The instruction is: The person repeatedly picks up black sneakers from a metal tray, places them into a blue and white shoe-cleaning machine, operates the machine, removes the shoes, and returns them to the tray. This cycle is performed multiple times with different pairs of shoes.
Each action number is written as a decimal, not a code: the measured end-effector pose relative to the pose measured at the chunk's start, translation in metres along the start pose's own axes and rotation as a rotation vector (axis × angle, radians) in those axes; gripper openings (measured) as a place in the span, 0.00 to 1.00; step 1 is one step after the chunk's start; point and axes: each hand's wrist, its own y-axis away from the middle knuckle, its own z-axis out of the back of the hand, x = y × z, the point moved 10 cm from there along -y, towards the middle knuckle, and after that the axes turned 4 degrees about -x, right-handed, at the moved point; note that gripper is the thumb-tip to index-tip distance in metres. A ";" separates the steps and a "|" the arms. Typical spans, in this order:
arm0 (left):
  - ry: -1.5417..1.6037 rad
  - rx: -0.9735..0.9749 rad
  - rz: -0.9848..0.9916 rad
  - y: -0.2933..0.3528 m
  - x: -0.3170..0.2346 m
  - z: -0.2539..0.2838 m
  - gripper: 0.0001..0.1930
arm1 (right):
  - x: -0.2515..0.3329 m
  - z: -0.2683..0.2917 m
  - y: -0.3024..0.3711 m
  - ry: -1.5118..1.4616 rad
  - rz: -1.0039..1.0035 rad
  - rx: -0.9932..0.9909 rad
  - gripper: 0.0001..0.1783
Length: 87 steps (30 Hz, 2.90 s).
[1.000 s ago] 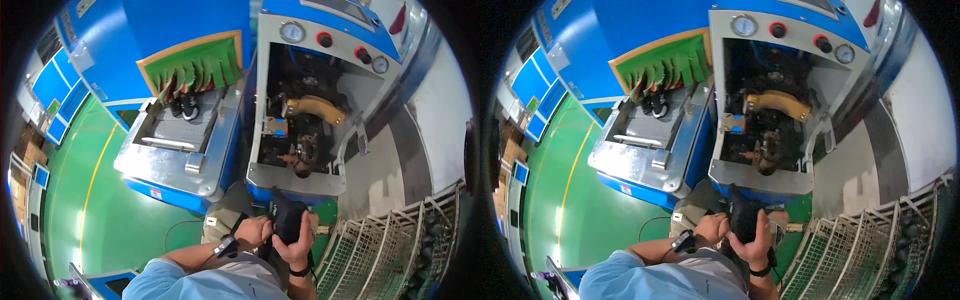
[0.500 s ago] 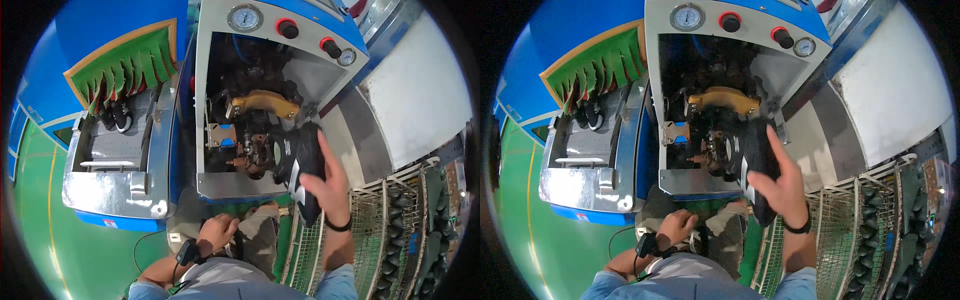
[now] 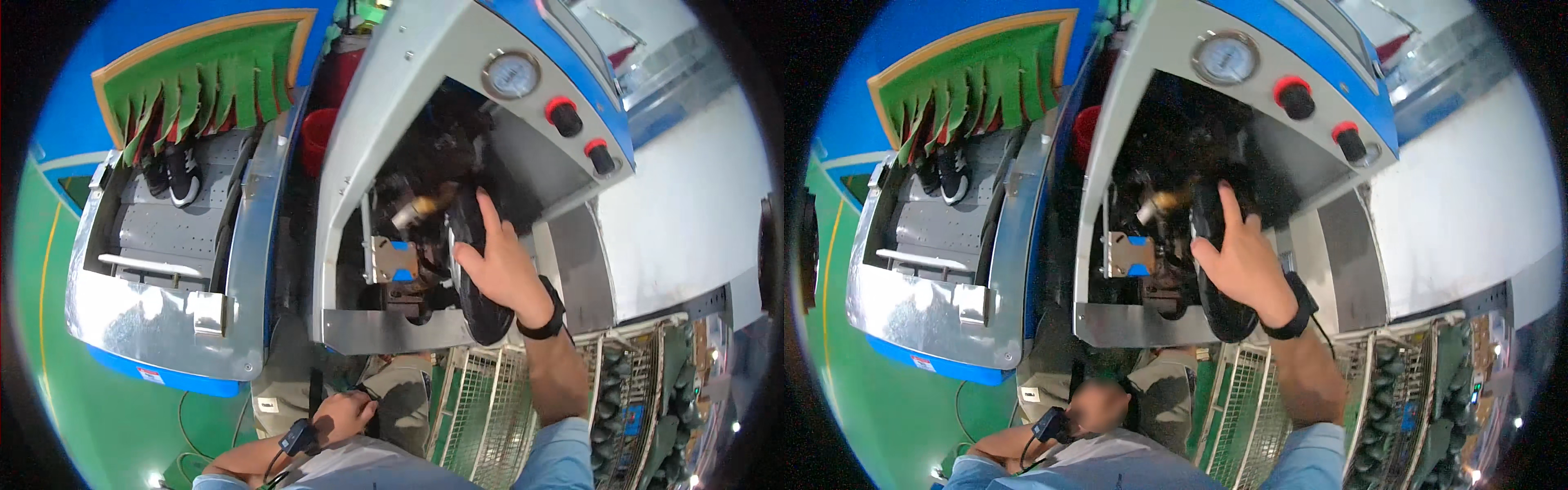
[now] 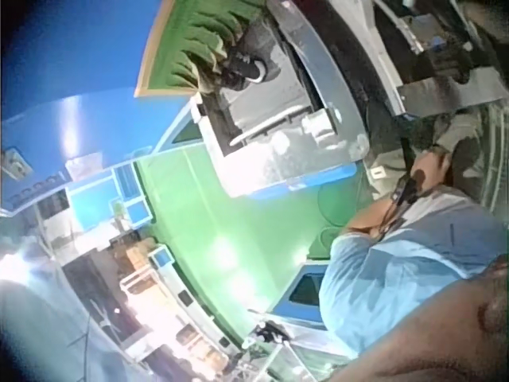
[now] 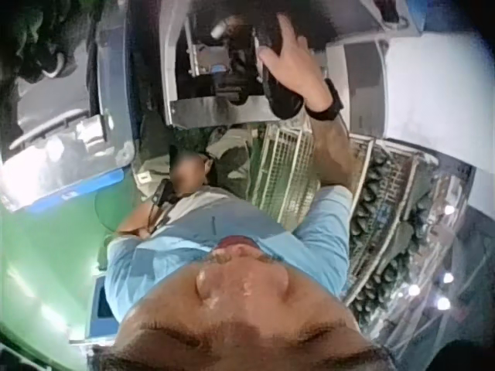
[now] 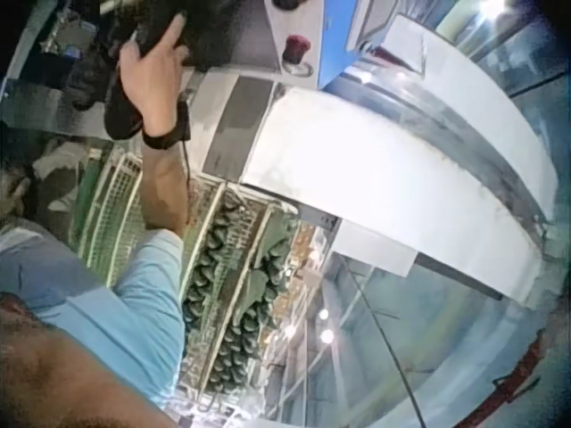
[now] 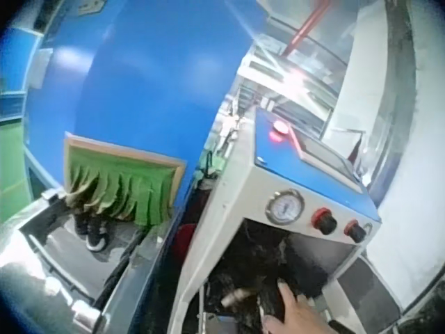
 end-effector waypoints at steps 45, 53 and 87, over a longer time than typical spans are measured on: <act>0.421 -0.413 -0.017 0.031 -0.141 0.090 0.35 | 0.021 -0.028 0.280 0.068 0.216 -0.515 0.32; 0.615 -0.030 0.401 0.048 -0.060 0.024 0.23 | -0.013 -0.081 0.272 -1.106 0.099 0.008 0.60; -0.142 0.762 0.023 0.033 -0.101 -0.134 0.21 | -0.254 0.161 0.917 -1.998 -0.083 -1.746 0.26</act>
